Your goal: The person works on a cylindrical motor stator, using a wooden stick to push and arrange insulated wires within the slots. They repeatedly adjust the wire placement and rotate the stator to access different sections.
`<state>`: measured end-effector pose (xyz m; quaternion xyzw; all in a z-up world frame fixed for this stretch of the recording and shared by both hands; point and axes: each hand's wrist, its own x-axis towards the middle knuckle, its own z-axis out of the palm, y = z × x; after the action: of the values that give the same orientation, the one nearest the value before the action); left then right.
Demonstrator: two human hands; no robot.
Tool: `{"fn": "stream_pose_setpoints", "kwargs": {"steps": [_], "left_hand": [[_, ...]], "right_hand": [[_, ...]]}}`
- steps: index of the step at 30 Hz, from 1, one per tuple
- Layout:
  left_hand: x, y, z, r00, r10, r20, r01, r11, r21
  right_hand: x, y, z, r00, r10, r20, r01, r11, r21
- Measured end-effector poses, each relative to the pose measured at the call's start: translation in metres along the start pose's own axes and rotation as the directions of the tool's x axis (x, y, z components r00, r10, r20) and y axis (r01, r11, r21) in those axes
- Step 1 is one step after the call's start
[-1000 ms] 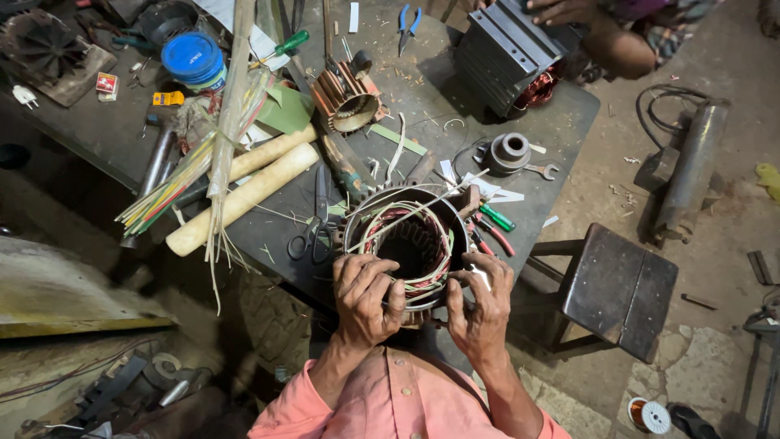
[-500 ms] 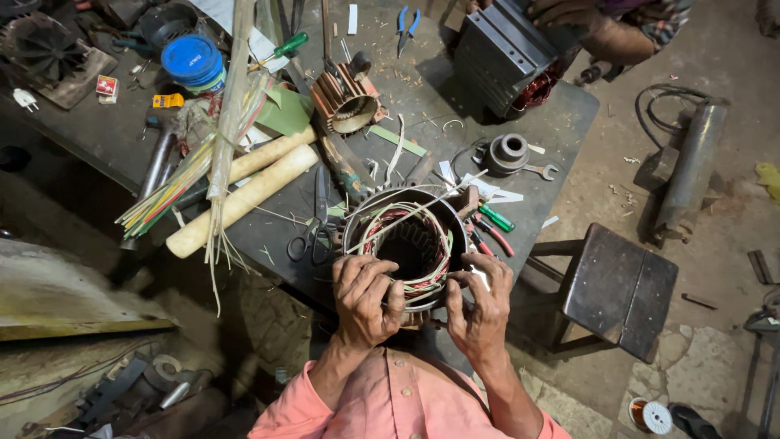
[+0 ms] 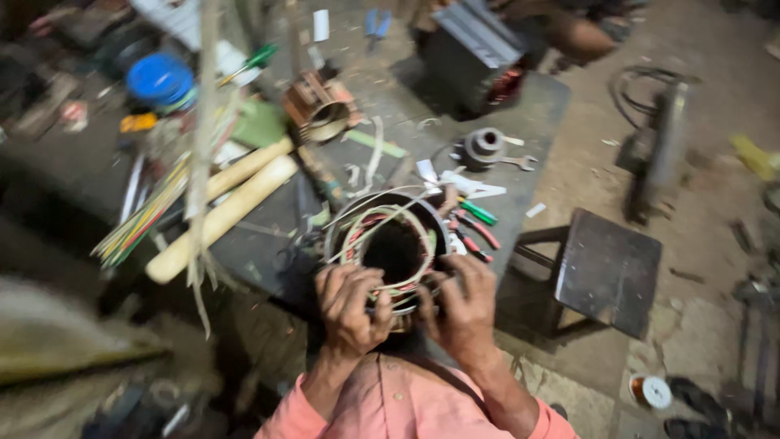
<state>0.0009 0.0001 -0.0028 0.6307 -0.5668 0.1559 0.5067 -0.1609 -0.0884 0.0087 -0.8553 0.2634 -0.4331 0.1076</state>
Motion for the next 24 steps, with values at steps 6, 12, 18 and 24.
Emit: {"fn": "stream_pose_setpoints", "kwargs": {"steps": [6, 12, 18, 24], "left_hand": [[-0.002, 0.001, -0.002, 0.998, 0.02, 0.066, -0.024, 0.998, 0.06], [0.003, -0.001, -0.001, 0.996, 0.036, 0.082, -0.047, 0.988, 0.145], [-0.002, -0.019, -0.003, 0.988, 0.026, 0.154, -0.056, 0.98, 0.191], [0.016, -0.075, -0.007, 0.988, 0.062, 0.144, -0.115, 0.911, 0.395]], "right_hand": [[-0.001, -0.008, -0.007, 0.968, -0.121, 0.218, 0.125, 0.992, -0.005], [0.002, -0.03, -0.004, 0.977, -0.099, 0.187, 0.123, 0.985, -0.122], [0.002, -0.033, 0.003, 0.987, -0.07, 0.142, 0.095, 0.98, -0.174], [-0.001, -0.036, 0.006, 0.995, -0.024, 0.1, 0.046, 0.975, -0.217]]}}
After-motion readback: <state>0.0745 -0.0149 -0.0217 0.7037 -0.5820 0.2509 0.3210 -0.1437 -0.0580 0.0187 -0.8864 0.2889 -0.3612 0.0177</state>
